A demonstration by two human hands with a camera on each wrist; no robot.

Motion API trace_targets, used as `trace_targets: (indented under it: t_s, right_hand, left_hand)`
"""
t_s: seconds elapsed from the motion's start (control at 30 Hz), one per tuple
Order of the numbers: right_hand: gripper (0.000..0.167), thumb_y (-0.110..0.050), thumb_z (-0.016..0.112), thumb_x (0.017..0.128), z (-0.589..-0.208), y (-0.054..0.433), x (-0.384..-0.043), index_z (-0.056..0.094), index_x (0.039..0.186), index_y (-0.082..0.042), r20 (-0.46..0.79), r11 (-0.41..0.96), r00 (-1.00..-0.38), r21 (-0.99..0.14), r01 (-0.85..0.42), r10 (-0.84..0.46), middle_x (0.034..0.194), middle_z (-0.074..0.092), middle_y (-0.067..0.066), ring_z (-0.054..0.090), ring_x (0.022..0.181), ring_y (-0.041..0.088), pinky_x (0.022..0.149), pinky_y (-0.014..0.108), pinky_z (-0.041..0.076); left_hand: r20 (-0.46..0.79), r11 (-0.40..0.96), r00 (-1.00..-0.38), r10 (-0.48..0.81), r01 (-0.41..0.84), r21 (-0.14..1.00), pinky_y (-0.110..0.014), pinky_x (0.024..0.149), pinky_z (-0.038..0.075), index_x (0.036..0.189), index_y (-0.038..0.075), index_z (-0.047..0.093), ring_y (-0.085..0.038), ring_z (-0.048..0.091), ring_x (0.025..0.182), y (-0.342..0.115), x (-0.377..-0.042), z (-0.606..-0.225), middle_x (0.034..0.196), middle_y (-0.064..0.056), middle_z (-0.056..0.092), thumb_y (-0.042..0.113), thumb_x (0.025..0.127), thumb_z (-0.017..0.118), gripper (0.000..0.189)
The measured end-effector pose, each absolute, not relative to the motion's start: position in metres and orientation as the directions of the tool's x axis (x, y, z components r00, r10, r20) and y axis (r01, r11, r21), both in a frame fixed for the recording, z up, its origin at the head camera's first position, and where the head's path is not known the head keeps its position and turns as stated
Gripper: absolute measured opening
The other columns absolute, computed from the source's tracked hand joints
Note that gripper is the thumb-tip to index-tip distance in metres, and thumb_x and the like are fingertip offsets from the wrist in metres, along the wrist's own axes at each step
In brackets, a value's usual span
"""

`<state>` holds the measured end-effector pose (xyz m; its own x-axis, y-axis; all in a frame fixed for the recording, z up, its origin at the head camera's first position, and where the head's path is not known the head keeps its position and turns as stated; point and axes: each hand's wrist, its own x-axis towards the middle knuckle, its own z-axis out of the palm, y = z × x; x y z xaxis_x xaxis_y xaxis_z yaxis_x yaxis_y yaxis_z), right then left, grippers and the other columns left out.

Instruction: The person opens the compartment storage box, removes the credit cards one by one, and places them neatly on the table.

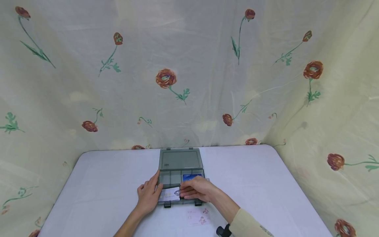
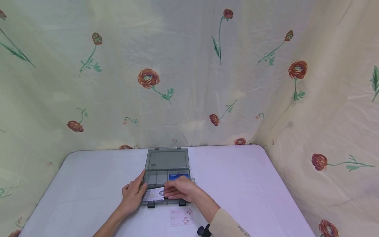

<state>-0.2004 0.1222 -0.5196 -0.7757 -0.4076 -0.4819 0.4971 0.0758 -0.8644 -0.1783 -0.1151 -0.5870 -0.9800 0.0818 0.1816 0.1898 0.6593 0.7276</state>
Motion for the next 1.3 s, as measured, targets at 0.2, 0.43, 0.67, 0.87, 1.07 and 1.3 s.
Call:
trace_targets:
  t_s: [0.2,0.43,0.67,0.87,1.07,1.3]
  right_hand:
    - [0.038,-0.017,0.069,0.095,-0.5206,0.1224,-0.2025,0.066,0.121,0.010,-0.481,0.071,-0.773,-0.864,0.499,-0.413,0.111,0.072,0.024,0.075,0.088,0.024,0.079,0.032,0.059]
    - [0.037,-0.016,0.068,0.095,-0.5201,0.1218,-0.2024,0.066,0.120,0.011,-0.481,0.077,-0.770,-0.864,0.498,-0.420,0.109,0.073,0.024,0.075,0.088,0.024,0.079,0.033,0.059]
    - [0.037,-0.016,0.067,0.096,-0.5211,0.1219,-0.2016,0.066,0.120,0.011,-0.481,0.078,-0.768,-0.864,0.498,-0.422,0.108,0.073,0.023,0.075,0.091,0.026,0.079,0.034,0.059]
    - [0.038,-0.017,0.067,0.095,-0.5206,0.1217,-0.2012,0.066,0.121,0.011,-0.487,0.083,-0.761,-0.860,0.504,-0.428,0.109,0.073,0.023,0.075,0.092,0.026,0.080,0.034,0.059]
    - [0.037,-0.016,0.067,0.095,-0.5185,0.1210,-0.2003,0.066,0.120,0.011,-0.482,0.094,-0.767,-0.865,0.492,-0.424,0.108,0.073,0.023,0.075,0.094,0.028,0.081,0.035,0.059]
    - [0.035,-0.015,0.067,0.096,-0.5164,0.1199,-0.1997,0.067,0.120,0.010,-0.487,0.104,-0.768,-0.865,0.491,-0.417,0.109,0.073,0.024,0.075,0.093,0.028,0.081,0.035,0.059]
  left_hand:
    - [0.200,0.652,-0.977,0.079,0.203,0.730,-0.062,0.102,0.014,0.158,0.010,0.032,-0.037,0.048,0.123,-0.1152,-0.1775,-0.5853,0.156,-0.015,0.043,0.022,0.106,0.049,0.056]
    - [0.214,0.652,-0.974,0.078,0.212,0.728,-0.062,0.101,0.016,0.158,0.008,0.033,-0.038,0.048,0.123,-0.1147,-0.1773,-0.5858,0.155,-0.016,0.044,0.021,0.106,0.050,0.056]
    - [0.196,0.656,-0.978,0.076,0.197,0.729,-0.061,0.103,0.015,0.158,0.010,0.032,-0.036,0.048,0.124,-0.1154,-0.1782,-0.5877,0.156,-0.015,0.043,0.023,0.106,0.050,0.056]
    - [0.187,0.656,-0.979,0.081,0.194,0.730,-0.062,0.103,0.014,0.159,0.011,0.031,-0.036,0.047,0.125,-0.1161,-0.1786,-0.5879,0.157,-0.014,0.042,0.023,0.107,0.049,0.057]
    - [0.181,0.661,-0.980,0.084,0.191,0.726,-0.062,0.102,0.014,0.159,0.010,0.031,-0.037,0.047,0.125,-0.1161,-0.1791,-0.5873,0.157,-0.015,0.042,0.024,0.107,0.048,0.056]
    - [0.168,0.670,-0.982,0.083,0.180,0.720,-0.062,0.103,0.015,0.159,0.011,0.030,-0.038,0.046,0.128,-0.1149,-0.1785,-0.5861,0.157,-0.015,0.042,0.024,0.107,0.048,0.056]
